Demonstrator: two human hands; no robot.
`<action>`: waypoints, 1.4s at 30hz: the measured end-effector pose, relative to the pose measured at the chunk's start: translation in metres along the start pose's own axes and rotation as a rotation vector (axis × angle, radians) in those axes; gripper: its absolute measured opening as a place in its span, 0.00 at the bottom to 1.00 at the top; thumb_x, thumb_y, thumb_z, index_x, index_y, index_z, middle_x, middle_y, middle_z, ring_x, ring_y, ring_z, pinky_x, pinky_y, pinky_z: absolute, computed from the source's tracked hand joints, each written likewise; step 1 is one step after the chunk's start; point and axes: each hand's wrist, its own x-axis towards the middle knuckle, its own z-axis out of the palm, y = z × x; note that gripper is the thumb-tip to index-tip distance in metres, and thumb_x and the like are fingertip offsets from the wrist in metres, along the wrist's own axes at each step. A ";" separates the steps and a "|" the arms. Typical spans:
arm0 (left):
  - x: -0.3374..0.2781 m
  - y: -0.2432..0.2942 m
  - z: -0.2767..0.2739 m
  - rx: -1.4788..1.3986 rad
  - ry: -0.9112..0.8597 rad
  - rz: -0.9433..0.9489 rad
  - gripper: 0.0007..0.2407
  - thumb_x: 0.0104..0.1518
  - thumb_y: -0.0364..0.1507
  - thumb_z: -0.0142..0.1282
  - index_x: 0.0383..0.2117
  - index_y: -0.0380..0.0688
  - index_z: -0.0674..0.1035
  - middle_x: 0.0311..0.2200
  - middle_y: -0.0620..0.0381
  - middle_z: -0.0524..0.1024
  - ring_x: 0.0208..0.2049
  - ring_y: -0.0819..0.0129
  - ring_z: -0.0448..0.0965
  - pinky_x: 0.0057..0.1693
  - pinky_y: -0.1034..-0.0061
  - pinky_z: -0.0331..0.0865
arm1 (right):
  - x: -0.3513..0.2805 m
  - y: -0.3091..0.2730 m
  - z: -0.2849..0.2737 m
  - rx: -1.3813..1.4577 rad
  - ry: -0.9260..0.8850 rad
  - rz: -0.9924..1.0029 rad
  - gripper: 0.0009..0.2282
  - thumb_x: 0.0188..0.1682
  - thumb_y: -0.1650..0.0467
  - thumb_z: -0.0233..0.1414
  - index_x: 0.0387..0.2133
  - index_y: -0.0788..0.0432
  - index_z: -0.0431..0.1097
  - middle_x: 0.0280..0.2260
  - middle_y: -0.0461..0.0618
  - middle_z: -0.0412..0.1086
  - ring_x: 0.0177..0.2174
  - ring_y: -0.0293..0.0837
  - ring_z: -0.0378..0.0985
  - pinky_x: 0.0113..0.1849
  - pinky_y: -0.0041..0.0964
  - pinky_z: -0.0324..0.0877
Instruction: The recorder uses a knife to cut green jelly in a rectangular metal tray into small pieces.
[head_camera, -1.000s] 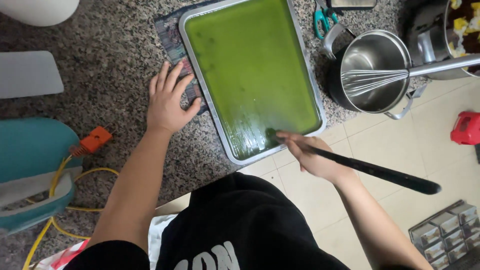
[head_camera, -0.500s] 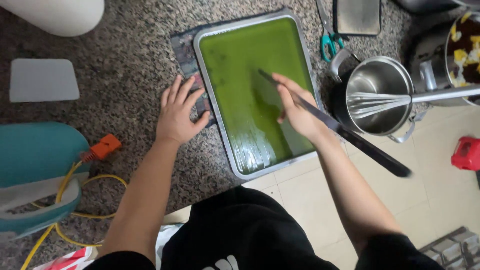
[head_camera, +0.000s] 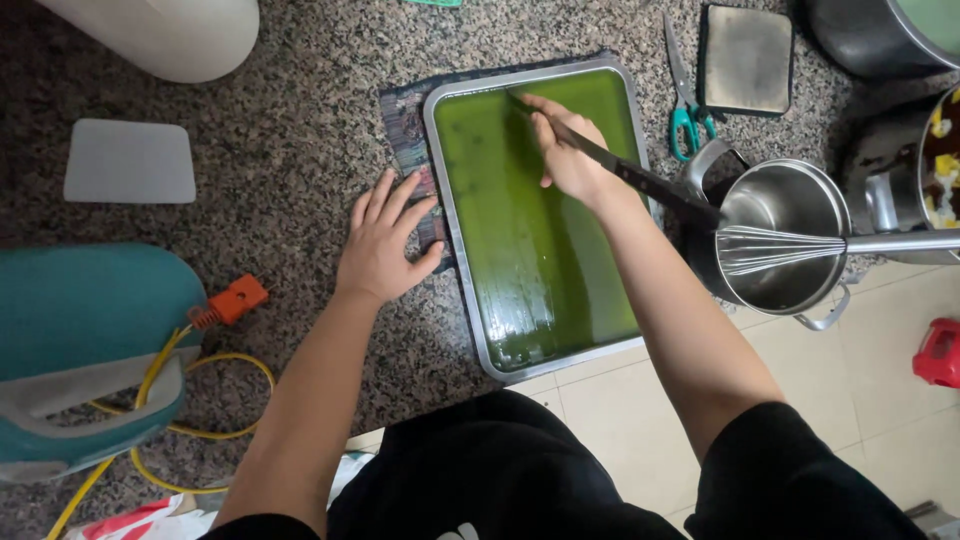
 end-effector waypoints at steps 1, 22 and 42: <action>0.000 0.000 0.000 0.000 -0.001 0.001 0.22 0.56 0.43 0.58 0.58 0.54 0.77 0.71 0.57 0.58 0.73 0.52 0.48 0.73 0.51 0.45 | -0.005 -0.005 -0.002 0.001 0.001 0.001 0.17 0.61 0.66 0.41 0.62 0.56 0.64 0.19 0.48 0.64 0.14 0.39 0.72 0.22 0.36 0.75; -0.004 -0.003 0.005 0.006 0.088 0.090 0.24 0.57 0.41 0.61 0.60 0.49 0.77 0.71 0.50 0.61 0.73 0.46 0.52 0.73 0.47 0.48 | -0.232 0.002 -0.023 -0.183 -0.201 0.259 0.17 0.56 0.65 0.43 0.55 0.52 0.70 0.17 0.52 0.74 0.14 0.42 0.77 0.24 0.38 0.72; -0.004 -0.001 0.003 -0.013 0.095 0.057 0.24 0.55 0.40 0.62 0.59 0.51 0.77 0.70 0.53 0.61 0.73 0.48 0.52 0.72 0.48 0.49 | -0.111 0.001 -0.025 0.239 0.092 0.127 0.19 0.59 0.65 0.43 0.61 0.58 0.64 0.45 0.49 0.75 0.17 0.37 0.76 0.23 0.31 0.73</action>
